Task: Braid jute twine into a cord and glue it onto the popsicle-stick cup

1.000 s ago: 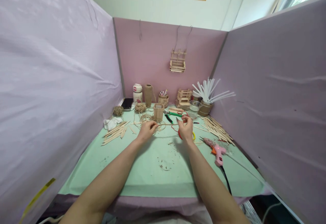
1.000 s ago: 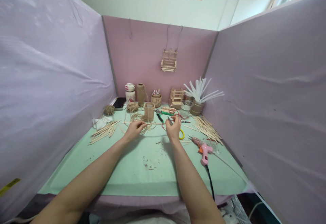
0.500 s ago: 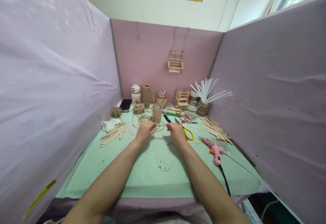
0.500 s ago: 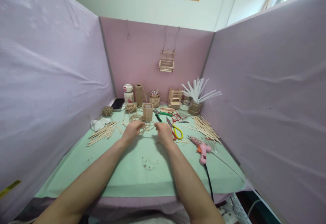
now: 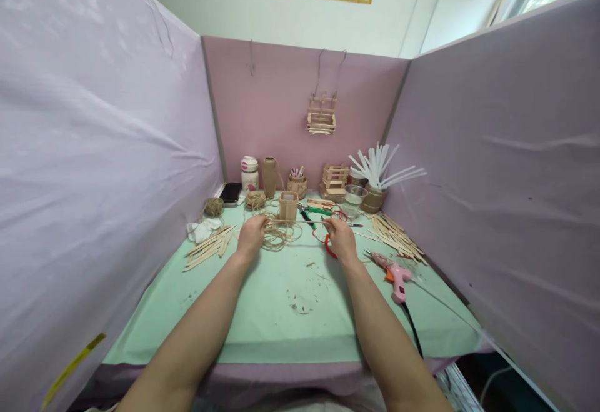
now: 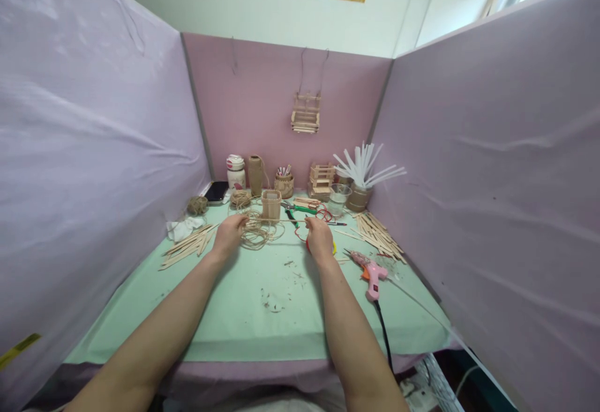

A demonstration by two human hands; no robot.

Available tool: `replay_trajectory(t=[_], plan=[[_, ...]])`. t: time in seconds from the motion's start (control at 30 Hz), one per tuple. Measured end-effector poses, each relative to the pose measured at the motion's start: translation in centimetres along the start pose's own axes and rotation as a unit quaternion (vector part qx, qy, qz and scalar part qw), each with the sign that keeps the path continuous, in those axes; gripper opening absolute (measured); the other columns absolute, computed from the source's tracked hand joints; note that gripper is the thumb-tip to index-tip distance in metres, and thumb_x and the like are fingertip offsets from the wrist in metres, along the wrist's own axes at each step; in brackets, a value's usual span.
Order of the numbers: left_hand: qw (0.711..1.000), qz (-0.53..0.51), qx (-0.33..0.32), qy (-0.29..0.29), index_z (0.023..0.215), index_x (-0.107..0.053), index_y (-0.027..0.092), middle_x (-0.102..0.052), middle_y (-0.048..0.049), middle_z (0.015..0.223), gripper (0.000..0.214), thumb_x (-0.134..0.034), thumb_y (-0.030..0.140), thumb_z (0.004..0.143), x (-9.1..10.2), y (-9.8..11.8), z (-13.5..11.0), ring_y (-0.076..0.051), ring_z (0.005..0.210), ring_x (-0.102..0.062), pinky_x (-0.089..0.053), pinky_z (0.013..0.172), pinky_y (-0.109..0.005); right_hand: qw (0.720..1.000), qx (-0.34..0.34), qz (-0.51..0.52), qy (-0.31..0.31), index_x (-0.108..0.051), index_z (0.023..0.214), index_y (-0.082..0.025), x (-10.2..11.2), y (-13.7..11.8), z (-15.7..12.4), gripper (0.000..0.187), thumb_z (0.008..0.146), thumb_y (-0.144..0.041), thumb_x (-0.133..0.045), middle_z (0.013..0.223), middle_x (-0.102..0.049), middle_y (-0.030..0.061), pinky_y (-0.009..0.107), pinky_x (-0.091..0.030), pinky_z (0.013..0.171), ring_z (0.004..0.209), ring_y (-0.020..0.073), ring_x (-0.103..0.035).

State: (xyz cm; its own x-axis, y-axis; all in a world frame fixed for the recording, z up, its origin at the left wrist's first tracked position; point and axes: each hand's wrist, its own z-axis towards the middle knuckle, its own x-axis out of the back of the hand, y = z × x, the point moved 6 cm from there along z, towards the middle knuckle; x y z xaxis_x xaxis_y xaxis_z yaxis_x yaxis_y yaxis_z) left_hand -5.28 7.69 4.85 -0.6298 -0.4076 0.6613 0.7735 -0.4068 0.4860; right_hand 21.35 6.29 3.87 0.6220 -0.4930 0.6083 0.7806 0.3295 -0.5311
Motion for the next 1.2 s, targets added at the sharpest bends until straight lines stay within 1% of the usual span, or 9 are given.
replay_trajectory(t=[0.1,0.17,0.23,0.37,0.43,0.57,0.73,0.93,1.2], plan=[[1.0,-0.012,0.018,0.004,0.087,-0.067,0.017,-0.068,-0.0079,0.09,0.023,-0.046,0.024,0.082,0.2,-0.4,0.1,-0.02,0.086,-0.058,-0.04,0.078,-0.028,0.997,-0.063,-0.019,0.035,-0.065,0.075,-0.02,0.9,0.6,-0.2,0.03,0.086,-0.039,-0.044,0.072,-0.064,0.0058,0.028,-0.033,0.064,0.07,0.0189,-0.053],[0.999,-0.009,0.036,0.006,0.085,-0.068,0.018,-0.069,-0.0076,0.087,0.023,-0.047,0.028,0.082,0.4,-0.6,0.1,-0.02,0.082,-0.059,-0.041,0.076,-0.028,0.994,-0.088,-0.028,0.06,-0.063,0.068,-0.02,1.5,0.9,-0.2,0.034,0.084,-0.046,-0.046,0.066,-0.062,0.0061,0.028,-0.033,0.062,0.068,0.0195,-0.053],[0.999,0.0,0.047,0.01,0.081,-0.068,0.018,-0.069,-0.0072,0.084,0.024,-0.047,0.031,0.083,0.6,-0.8,0.1,-0.02,0.079,-0.059,-0.04,0.074,-0.028,0.994,-0.078,-0.022,0.067,-0.063,0.068,-0.02,1.7,0.9,-0.1,0.034,0.084,-0.045,-0.046,0.067,-0.063,0.0067,0.029,-0.034,0.064,0.069,0.0203,-0.053],[0.998,0.01,0.05,0.026,0.081,-0.067,0.019,-0.069,-0.0076,0.084,0.025,-0.045,0.029,0.083,1.0,-1.1,0.2,-0.02,0.081,-0.058,-0.04,0.074,-0.028,0.998,-0.019,0.01,0.053,-0.066,0.085,-0.018,1.4,0.6,0.2,0.028,0.086,-0.028,-0.039,0.085,-0.067,0.0096,0.031,-0.037,0.075,0.083,0.0218,-0.055],[0.998,0.018,0.046,0.031,0.082,-0.067,0.019,-0.068,-0.0082,0.085,0.025,-0.045,0.029,0.083,1.1,-1.3,0.3,-0.02,0.082,-0.058,-0.04,0.075,-0.029,0.998,-0.03,0.016,0.054,-0.066,0.089,-0.017,1.3,0.9,0.2,0.029,0.085,-0.024,-0.038,0.087,-0.067,0.0099,0.032,-0.037,0.076,0.084,0.0218,-0.056],[0.998,0.039,0.033,0.044,0.082,-0.067,0.018,-0.068,-0.009,0.084,0.026,-0.044,0.029,0.083,1.4,-1.4,0.5,-0.021,0.082,-0.057,-0.039,0.076,-0.03,0.995,-0.074,-0.009,0.065,-0.065,0.078,-0.019,1.5,1.4,0.0,0.03,0.085,-0.033,-0.04,0.077,-0.066,0.0076,0.03,-0.035,0.069,0.075,0.021,-0.054],[0.996,0.057,0.028,0.062,0.078,-0.065,0.019,-0.067,-0.0086,0.081,0.023,-0.045,0.029,0.083,1.8,-1.5,0.5,-0.022,0.082,-0.055,-0.038,0.075,-0.031,0.994,-0.063,-0.051,0.069,-0.062,0.073,-0.02,1.7,1.2,0.0,0.03,0.086,-0.035,-0.041,0.074,-0.064,0.0071,0.03,-0.03,0.067,0.074,0.0203,-0.052],[0.992,0.093,0.043,0.072,0.07,-0.061,0.02,-0.063,-0.0072,0.072,0.021,-0.046,0.027,0.082,2.1,-1.6,0.6,-0.022,0.08,-0.053,-0.036,0.07,-0.03,0.989,-0.079,-0.092,0.088,-0.061,0.076,-0.019,2.1,1.4,0.0,0.026,0.087,-0.032,-0.042,0.075,-0.064,0.0071,0.031,-0.027,0.072,0.077,0.02,-0.052],[0.992,0.069,0.05,0.089,0.071,-0.06,0.02,-0.063,-0.0075,0.074,0.02,-0.044,0.026,0.082,3.0,-1.2,0.4,-0.022,0.08,-0.052,-0.036,0.071,-0.031,0.989,-0.067,-0.065,0.111,-0.061,0.077,-0.019,2.2,1.1,-0.1,0.026,0.088,-0.032,-0.042,0.078,-0.066,0.0059,0.036,-0.021,0.085,0.081,0.0197,-0.052]])
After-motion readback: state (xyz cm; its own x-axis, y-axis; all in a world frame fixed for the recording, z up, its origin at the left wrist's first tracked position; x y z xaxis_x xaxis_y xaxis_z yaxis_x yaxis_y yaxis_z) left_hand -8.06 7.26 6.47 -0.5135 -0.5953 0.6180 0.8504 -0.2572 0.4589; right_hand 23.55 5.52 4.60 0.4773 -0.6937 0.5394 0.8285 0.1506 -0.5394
